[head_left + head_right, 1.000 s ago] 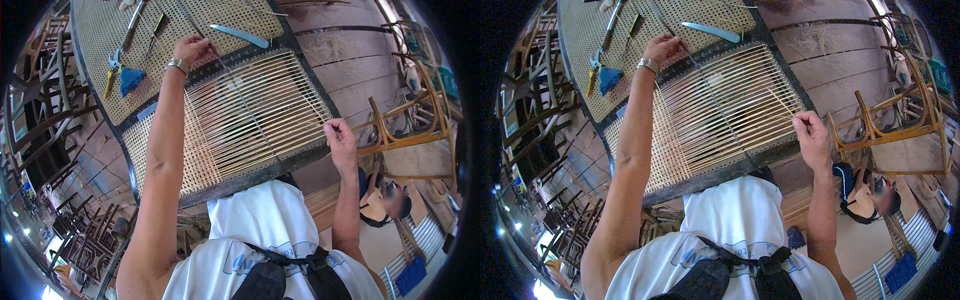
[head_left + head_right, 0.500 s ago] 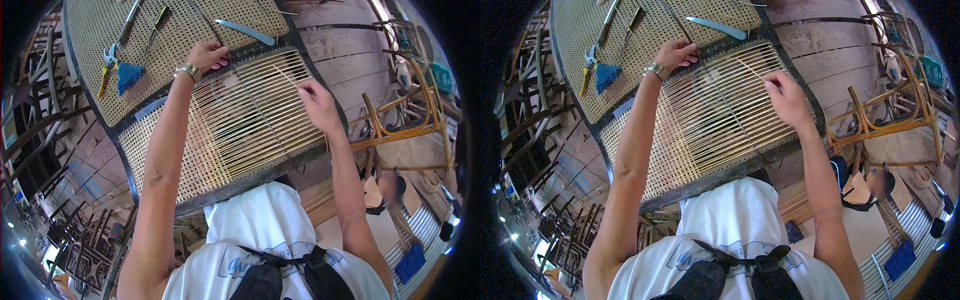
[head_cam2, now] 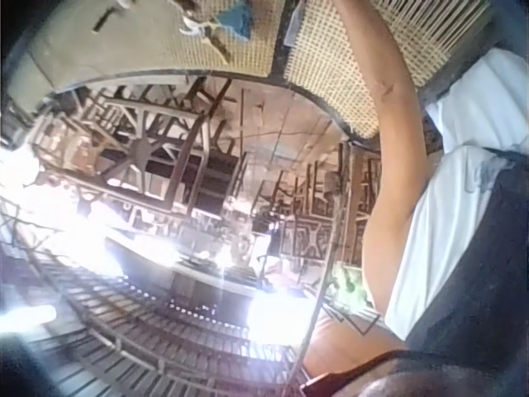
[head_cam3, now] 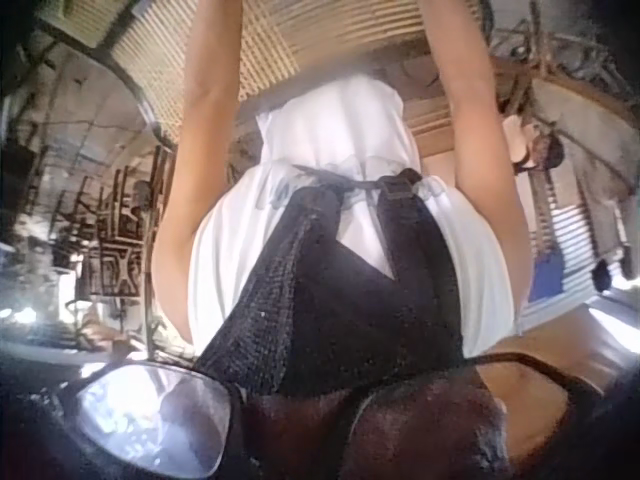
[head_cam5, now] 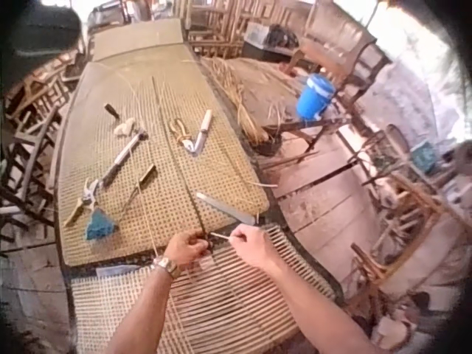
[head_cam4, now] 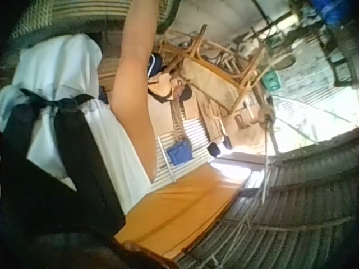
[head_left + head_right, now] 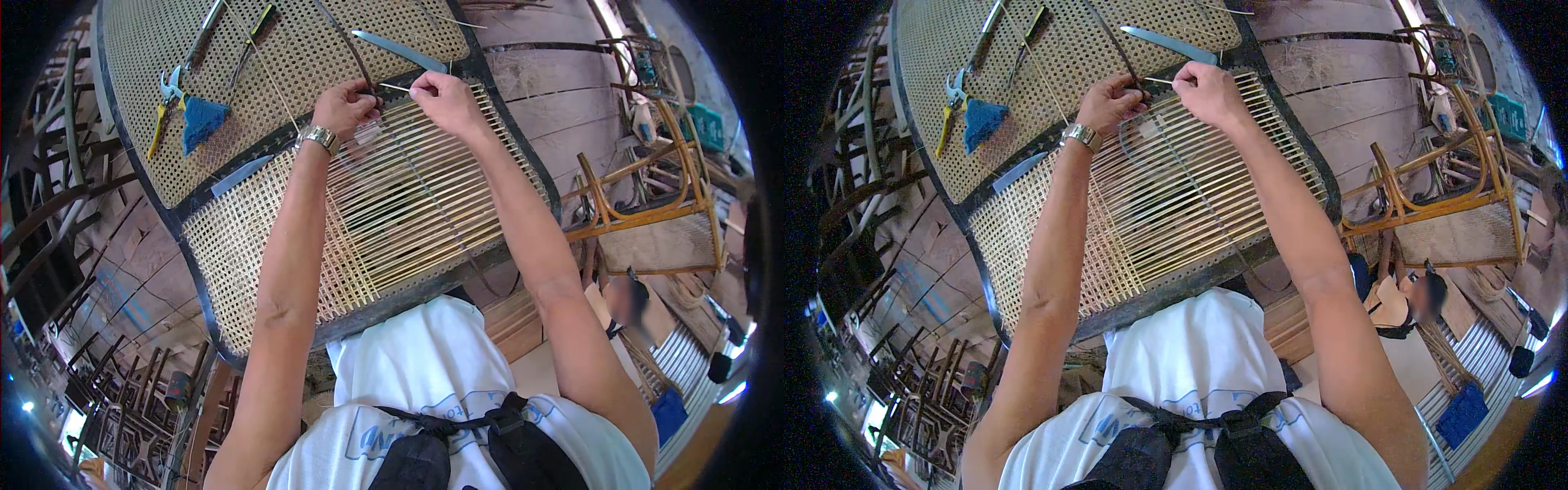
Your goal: Repairing a piece of furniture by weaving rattan or bamboo strips into the frame.
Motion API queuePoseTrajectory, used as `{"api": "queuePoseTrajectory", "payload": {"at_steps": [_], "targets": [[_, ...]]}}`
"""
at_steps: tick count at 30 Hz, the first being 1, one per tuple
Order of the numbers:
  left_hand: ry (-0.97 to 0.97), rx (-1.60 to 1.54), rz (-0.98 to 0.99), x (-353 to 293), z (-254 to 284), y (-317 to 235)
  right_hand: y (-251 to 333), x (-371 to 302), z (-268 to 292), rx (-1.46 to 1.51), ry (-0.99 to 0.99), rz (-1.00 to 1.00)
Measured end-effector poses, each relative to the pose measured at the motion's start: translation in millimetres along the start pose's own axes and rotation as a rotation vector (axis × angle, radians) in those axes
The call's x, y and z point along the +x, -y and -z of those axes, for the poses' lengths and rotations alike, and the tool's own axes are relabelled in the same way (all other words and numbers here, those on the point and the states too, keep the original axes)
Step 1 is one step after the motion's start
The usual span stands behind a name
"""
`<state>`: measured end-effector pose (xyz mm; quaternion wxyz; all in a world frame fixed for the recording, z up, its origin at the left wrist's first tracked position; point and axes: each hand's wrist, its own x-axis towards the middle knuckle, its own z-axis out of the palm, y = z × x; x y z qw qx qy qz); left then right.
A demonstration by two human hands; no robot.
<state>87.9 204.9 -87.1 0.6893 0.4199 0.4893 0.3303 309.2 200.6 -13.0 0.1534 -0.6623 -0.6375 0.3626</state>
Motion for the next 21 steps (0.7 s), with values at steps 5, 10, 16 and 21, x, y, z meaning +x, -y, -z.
{"api": "queuePoseTrajectory", "payload": {"at_steps": [5,10,16,21], "targets": [[-0.030,0.048,0.001,-1.4,-3.5,2.1,7.0,-0.2,-11.9,-0.006,-0.013,-0.011],[-0.150,0.046,-0.026,-7.8,-13.9,-2.2,10.0,1.3,-23.3,-0.068,-0.153,0.077],[-0.212,0.131,-0.047,-8.1,-12.7,2.3,16.7,1.9,-29.5,-0.032,-0.154,0.079],[-0.234,0.131,-0.040,-8.8,-18.3,0.9,17.5,-0.5,-28.3,-0.127,-0.247,0.280]]}}
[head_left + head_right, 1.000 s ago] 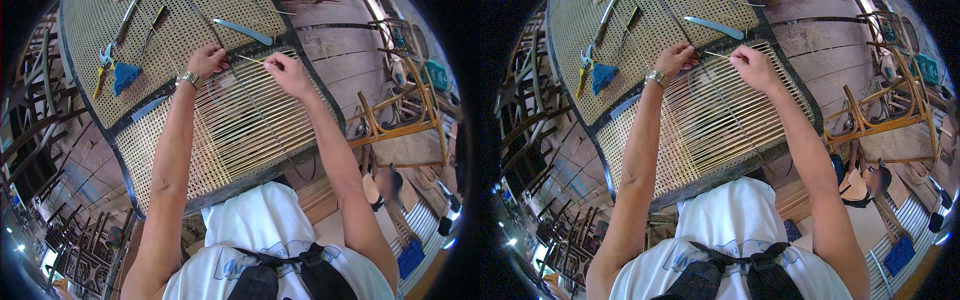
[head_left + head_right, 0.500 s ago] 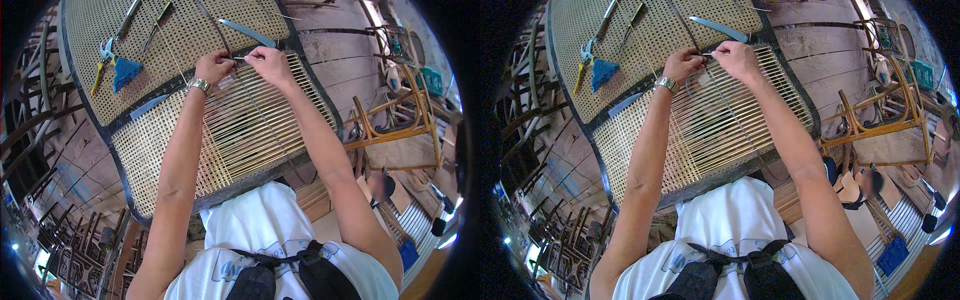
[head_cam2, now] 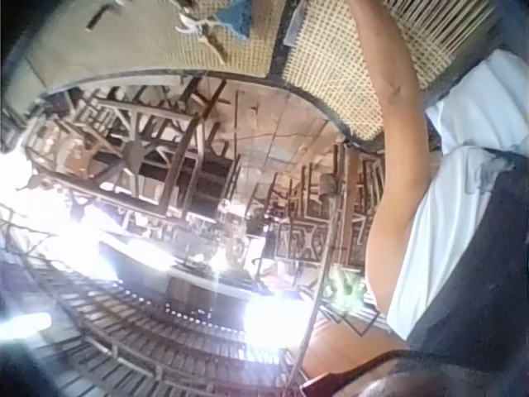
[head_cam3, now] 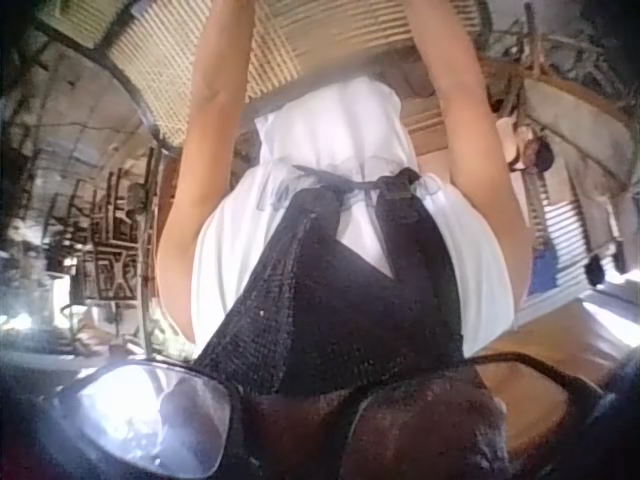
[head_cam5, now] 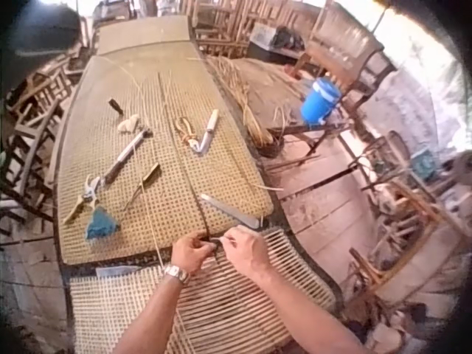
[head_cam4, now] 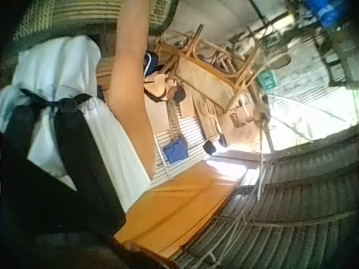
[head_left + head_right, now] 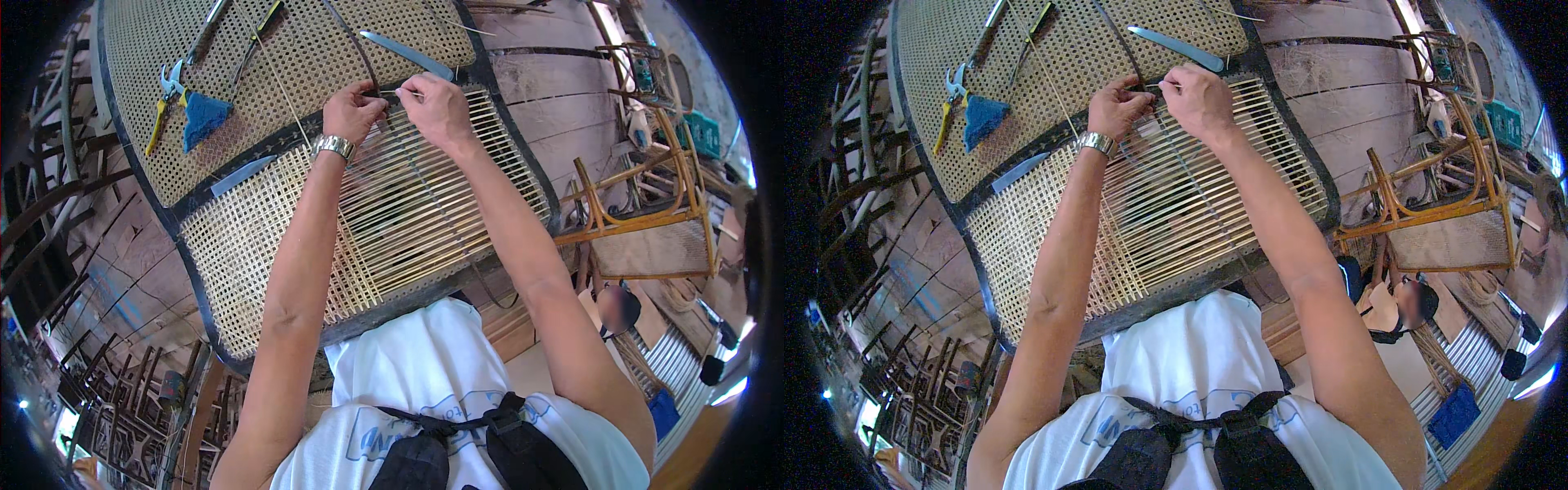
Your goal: Repairing a piece of furniture by weaving rattan or bamboo strips into the frame.
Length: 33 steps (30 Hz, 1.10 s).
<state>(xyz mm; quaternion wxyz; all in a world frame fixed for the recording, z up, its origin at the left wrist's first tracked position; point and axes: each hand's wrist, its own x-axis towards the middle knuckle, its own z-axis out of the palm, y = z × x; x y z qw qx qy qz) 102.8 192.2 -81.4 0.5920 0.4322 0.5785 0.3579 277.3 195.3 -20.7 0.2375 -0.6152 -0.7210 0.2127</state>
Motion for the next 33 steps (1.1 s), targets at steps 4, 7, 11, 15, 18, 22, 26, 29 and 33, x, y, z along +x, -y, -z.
{"api": "queuePoseTrajectory", "payload": {"at_steps": [4,7,11,15,18,22,26,29,33], "targets": [[-0.016,0.080,-0.015,5.9,3.0,10.4,9.9,-0.7,3.2,-0.063,-0.015,0.114],[-0.033,0.087,-0.027,8.5,3.4,16.9,10.7,0.2,3.3,-0.105,-0.009,0.157],[-0.014,0.074,-0.011,6.9,0.3,11.9,10.4,-1.2,6.4,-0.093,0.015,0.180],[-0.009,0.032,0.010,6.3,1.5,10.5,14.2,-0.9,6.0,-0.106,0.015,0.196],[-0.022,0.074,-0.006,6.6,2.8,12.3,14.3,0.5,4.1,-0.112,-0.012,0.229],[-0.001,0.031,-0.009,3.1,-0.1,5.0,13.2,-0.6,6.9,-0.130,-0.004,0.236],[0.002,0.020,-0.007,3.5,1.7,6.0,13.2,-0.1,4.7,-0.147,0.004,0.262],[0.002,0.008,0.007,3.9,1.3,7.1,15.4,0.8,5.1,-0.145,0.005,0.280],[0.010,0.018,0.001,3.7,0.5,7.5,12.8,1.7,1.9,-0.166,-0.010,0.322]]}}
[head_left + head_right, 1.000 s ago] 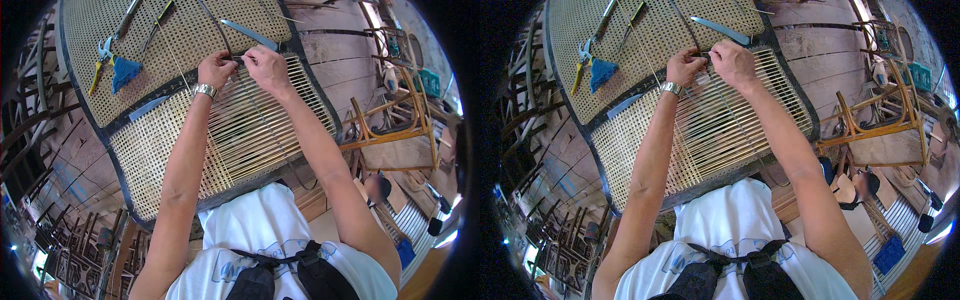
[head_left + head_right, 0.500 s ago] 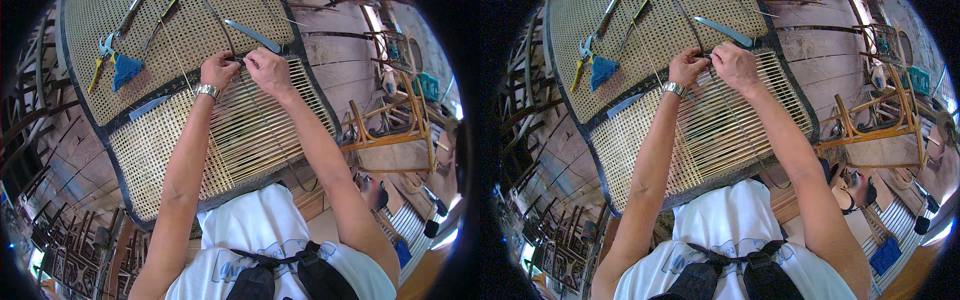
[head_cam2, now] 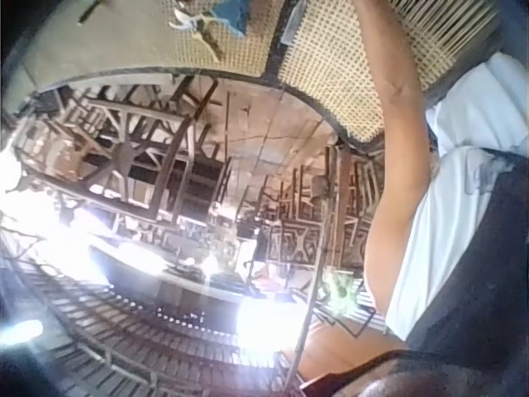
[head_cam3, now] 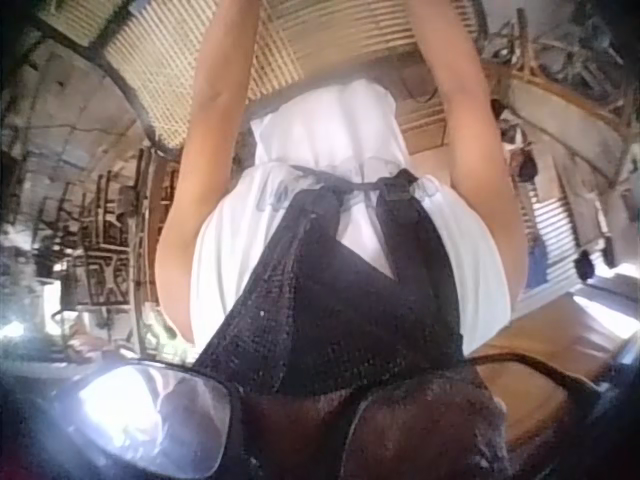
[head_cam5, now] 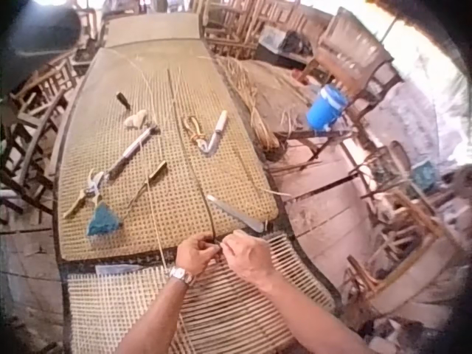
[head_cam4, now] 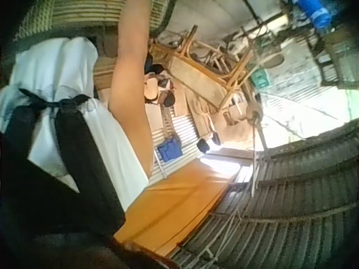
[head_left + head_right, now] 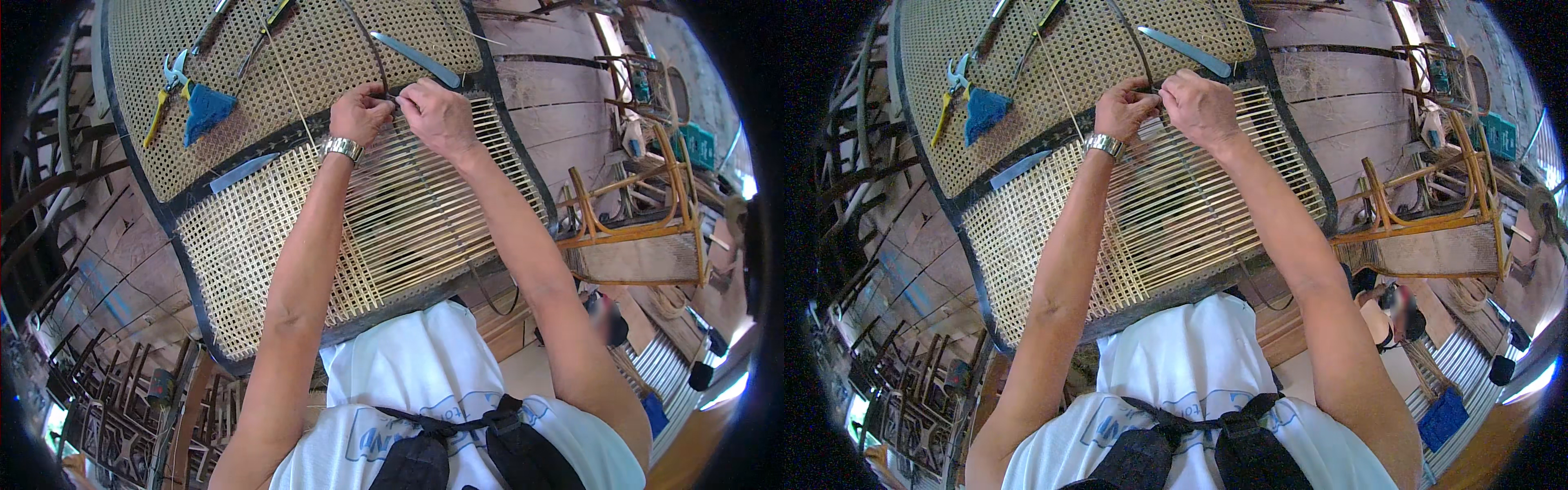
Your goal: Repairing a piece of furniture by weaving rattan or bamboo strips into the frame.
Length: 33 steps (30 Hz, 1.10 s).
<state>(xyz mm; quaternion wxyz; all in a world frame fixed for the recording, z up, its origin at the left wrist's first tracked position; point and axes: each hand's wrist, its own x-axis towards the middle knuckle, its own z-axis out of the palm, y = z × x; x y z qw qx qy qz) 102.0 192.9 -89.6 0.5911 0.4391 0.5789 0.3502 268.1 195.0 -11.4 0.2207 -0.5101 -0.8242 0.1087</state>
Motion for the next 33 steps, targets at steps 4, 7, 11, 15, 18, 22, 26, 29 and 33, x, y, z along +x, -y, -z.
{"api": "queuePoseTrajectory", "payload": {"at_steps": [4,7,11,15,18,22,26,29,33], "targets": [[-0.018,-0.027,-0.030,1.5,2.7,10.3,2.8,5.5,-0.8,-0.022,0.022,-0.009],[-0.029,-0.092,-0.015,-2.4,-3.4,2.5,-0.8,2.2,1.5,-0.017,0.067,-0.060],[-0.057,-0.133,-0.021,-3.7,-5.2,4.8,5.9,-0.5,-1.0,-0.013,0.045,-0.075],[-0.028,-0.246,-0.044,-0.9,-4.3,10.9,9.2,0.0,-6.9,-0.007,-0.006,-0.086],[-0.025,-0.222,-0.055,2.3,-1.1,16.3,7.0,-0.5,-12.7,-0.001,0.053,-0.152],[-0.013,-0.209,-0.046,1.7,-1.5,15.2,2.5,-2.0,-23.0,0.074,0.003,-0.126],[-0.038,-0.151,-0.026,0.2,-6.1,9.7,-2.3,-5.0,-36.7,0.109,-0.068,-0.093],[-0.088,-0.118,-0.022,4.5,-2.5,21.1,4.6,-3.2,-41.6,0.101,-0.043,-0.113],[-0.050,-0.097,-0.054,2.2,-3.1,16.0,1.2,-3.8,-38.2,0.101,0.018,-0.148]]}}
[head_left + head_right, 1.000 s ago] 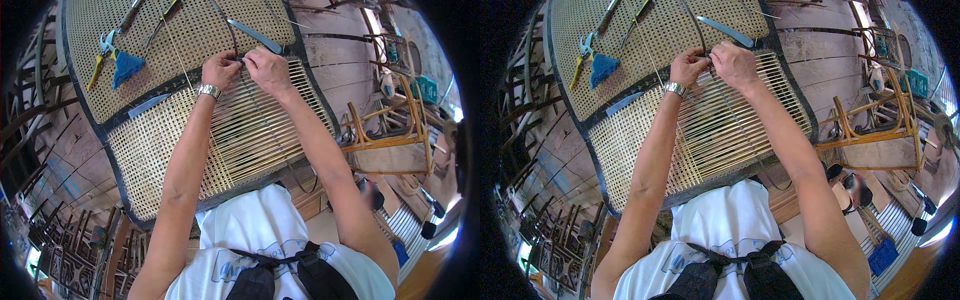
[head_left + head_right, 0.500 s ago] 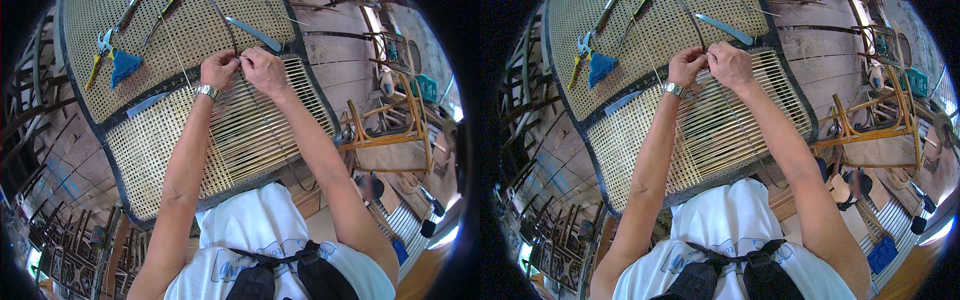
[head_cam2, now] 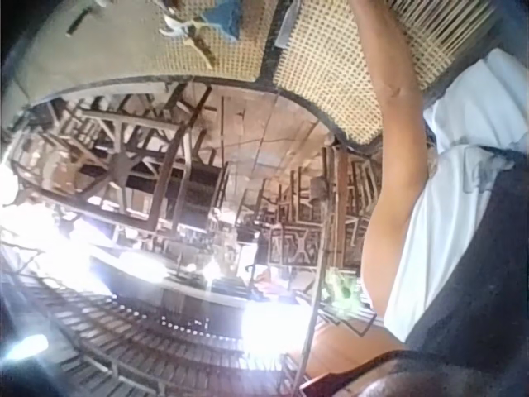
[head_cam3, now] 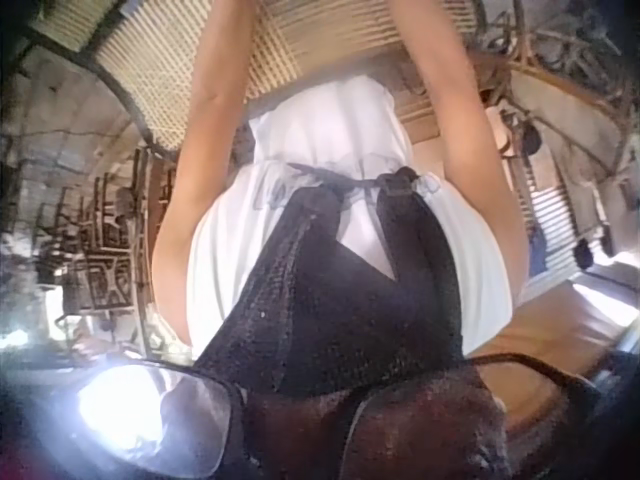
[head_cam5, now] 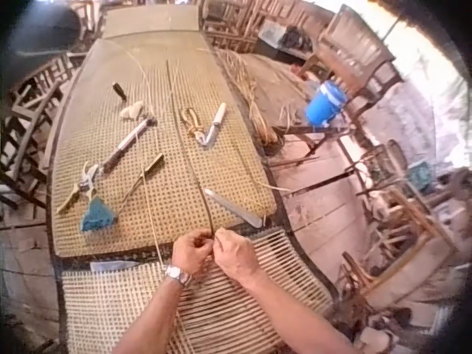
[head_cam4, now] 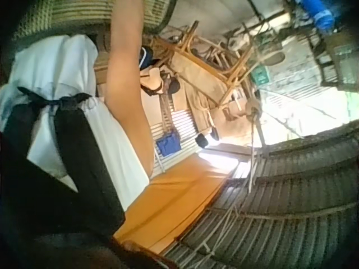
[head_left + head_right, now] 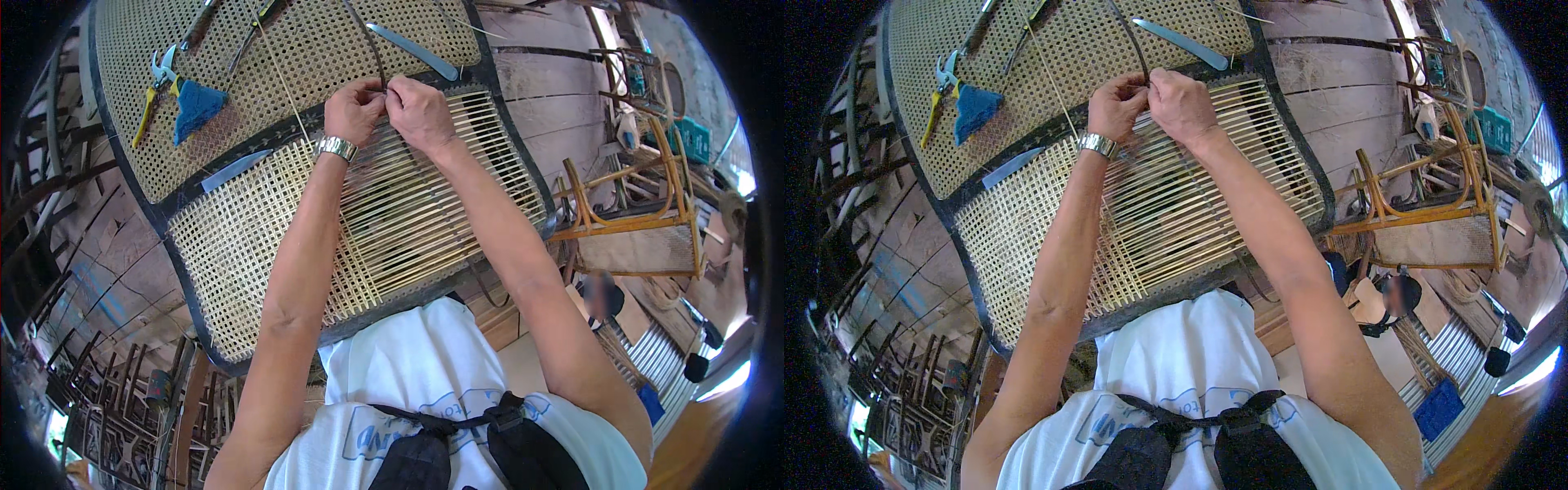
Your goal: Repairing a piece of furniture by weaving rattan or bamboo strips into the frame.
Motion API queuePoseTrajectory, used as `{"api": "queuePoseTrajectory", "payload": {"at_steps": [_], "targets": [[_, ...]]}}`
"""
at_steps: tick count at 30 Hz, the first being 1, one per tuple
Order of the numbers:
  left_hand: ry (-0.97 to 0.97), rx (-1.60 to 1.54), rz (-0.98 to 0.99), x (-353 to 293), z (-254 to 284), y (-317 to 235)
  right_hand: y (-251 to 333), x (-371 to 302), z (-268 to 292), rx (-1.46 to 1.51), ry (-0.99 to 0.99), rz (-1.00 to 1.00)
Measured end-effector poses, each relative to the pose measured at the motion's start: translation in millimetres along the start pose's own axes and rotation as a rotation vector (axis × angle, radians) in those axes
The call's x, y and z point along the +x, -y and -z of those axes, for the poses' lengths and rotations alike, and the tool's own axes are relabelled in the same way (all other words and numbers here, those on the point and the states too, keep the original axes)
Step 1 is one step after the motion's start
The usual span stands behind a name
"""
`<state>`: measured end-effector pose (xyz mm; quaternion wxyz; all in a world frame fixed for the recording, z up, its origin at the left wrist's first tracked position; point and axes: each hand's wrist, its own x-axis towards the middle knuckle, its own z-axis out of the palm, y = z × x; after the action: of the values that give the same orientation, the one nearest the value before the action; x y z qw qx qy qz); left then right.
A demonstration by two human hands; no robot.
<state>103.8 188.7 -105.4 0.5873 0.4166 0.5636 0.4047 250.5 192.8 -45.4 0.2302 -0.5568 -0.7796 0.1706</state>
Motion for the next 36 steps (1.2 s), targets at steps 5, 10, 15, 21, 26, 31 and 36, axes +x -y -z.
{"api": "queuePoseTrajectory", "payload": {"at_steps": [5,10,15,21,26,31,36], "targets": [[-0.031,0.031,-0.044,-5.2,1.2,0.6,0.5,8.3,6.1,0.042,0.036,0.050],[-0.027,0.006,-0.015,-10.9,-2.0,-12.7,1.3,0.8,20.0,0.152,0.101,-0.072],[-0.022,0.047,-0.051,-8.3,0.6,-6.9,4.5,-0.3,5.9,0.057,0.007,-0.027],[-0.006,-0.036,-0.078,-6.3,-0.1,1.3,5.9,4.8,2.5,0.068,0.001,-0.025],[-0.067,0.008,-0.046,-5.2,-0.1,3.9,12.4,-0.3,19.3,0.142,0.113,-0.206],[-0.042,0.028,-0.041,-8.8,-5.0,-8.1,6.4,2.5,13.4,0.051,0.029,-0.135],[-0.040,0.042,-0.062,-8.9,2.1,-4.1,14.9,3.7,15.1,0.074,0.085,-0.145]]}}
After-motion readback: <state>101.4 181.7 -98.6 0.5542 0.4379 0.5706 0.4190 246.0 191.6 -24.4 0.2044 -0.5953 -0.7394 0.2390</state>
